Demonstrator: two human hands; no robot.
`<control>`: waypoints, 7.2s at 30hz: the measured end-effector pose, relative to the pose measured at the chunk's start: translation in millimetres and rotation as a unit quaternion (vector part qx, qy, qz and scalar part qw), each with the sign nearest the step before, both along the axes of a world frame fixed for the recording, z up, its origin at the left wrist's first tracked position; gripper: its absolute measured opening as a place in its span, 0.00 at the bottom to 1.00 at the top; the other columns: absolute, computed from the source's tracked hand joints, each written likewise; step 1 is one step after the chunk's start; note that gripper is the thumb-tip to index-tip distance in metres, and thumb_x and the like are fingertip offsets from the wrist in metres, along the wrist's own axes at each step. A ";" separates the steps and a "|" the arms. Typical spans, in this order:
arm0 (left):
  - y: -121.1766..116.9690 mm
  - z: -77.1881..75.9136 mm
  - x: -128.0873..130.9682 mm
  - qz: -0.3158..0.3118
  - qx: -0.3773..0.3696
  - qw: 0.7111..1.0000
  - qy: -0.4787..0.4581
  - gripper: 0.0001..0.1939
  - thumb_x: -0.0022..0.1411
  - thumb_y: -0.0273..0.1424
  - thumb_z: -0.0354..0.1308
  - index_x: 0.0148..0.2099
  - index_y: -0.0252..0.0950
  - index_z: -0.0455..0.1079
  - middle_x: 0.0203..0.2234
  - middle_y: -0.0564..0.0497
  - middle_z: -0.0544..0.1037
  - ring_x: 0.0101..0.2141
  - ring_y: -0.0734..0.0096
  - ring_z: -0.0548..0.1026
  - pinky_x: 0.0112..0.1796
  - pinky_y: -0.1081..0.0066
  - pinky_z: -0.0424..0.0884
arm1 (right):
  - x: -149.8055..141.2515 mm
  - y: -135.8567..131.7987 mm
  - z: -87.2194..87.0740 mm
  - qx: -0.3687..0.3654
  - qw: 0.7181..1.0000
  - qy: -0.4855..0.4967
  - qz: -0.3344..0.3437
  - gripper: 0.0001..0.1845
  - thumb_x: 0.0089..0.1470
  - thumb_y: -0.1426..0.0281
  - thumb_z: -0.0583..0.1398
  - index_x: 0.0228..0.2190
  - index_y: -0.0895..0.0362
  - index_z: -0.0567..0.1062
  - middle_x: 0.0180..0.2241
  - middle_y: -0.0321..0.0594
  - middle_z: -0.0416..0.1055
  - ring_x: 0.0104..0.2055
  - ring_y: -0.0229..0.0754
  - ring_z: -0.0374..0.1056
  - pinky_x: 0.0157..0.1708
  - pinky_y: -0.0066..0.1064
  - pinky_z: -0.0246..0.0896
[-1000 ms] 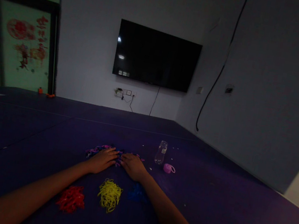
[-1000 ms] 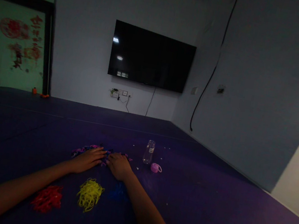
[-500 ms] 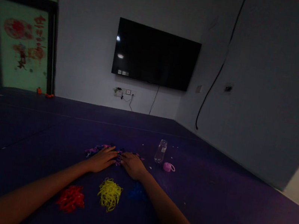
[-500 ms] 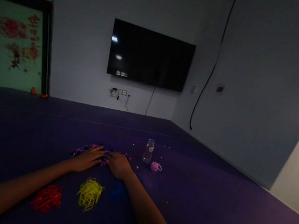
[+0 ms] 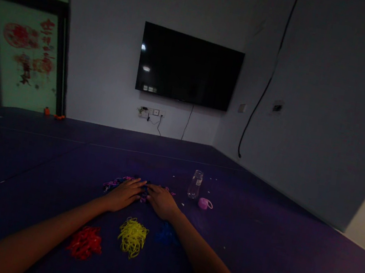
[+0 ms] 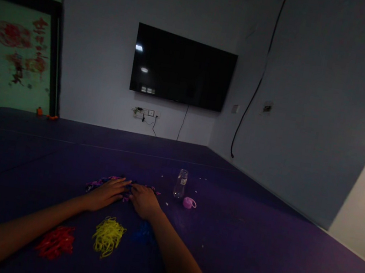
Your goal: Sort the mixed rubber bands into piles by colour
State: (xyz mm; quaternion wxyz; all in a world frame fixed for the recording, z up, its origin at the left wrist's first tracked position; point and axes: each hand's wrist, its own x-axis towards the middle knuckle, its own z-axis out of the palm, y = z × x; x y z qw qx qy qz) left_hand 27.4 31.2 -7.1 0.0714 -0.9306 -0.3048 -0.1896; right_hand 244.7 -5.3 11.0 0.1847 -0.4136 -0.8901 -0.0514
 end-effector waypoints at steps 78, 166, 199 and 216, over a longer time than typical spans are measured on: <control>-0.6 3.3 1.0 0.001 -0.019 1.000 -0.013 0.17 0.68 0.33 0.44 0.56 0.39 0.62 0.54 0.47 0.69 0.58 0.59 0.58 0.56 0.57 0.55 | 1.6 0.2 -0.3 -0.033 0.998 -0.001 -0.046 0.24 0.58 0.72 0.47 0.55 0.58 0.64 0.57 0.45 0.61 0.57 0.46 0.58 0.56 0.40 0.51; -96.6 69.5 53.4 -0.229 -0.280 0.932 -0.007 0.16 0.68 0.36 0.46 0.56 0.50 0.66 0.53 0.53 0.70 0.55 0.62 0.63 0.58 0.58 0.52 | 15.5 9.9 -6.2 0.000 0.954 0.202 -0.220 0.17 0.61 0.70 0.47 0.36 0.57 0.76 0.39 0.44 0.74 0.42 0.40 0.69 0.40 0.26 0.57; 10.7 -1.9 -14.8 -0.007 -0.037 0.998 -0.041 0.16 0.67 0.30 0.45 0.52 0.40 0.69 0.52 0.49 0.72 0.57 0.60 0.61 0.56 0.53 0.55 | 19.0 15.5 -11.4 -0.014 0.883 0.409 -0.231 0.16 0.57 0.69 0.51 0.37 0.57 0.79 0.38 0.42 0.77 0.41 0.41 0.71 0.42 0.28 0.61; 6.3 2.3 -13.3 -0.029 -0.030 0.999 -0.008 0.17 0.67 0.30 0.43 0.55 0.40 0.66 0.51 0.48 0.71 0.57 0.59 0.60 0.56 0.53 0.55 | 20.6 16.9 -11.2 -0.005 0.898 0.380 -0.224 0.16 0.57 0.69 0.51 0.33 0.56 0.79 0.34 0.41 0.77 0.36 0.41 0.71 0.37 0.26 0.60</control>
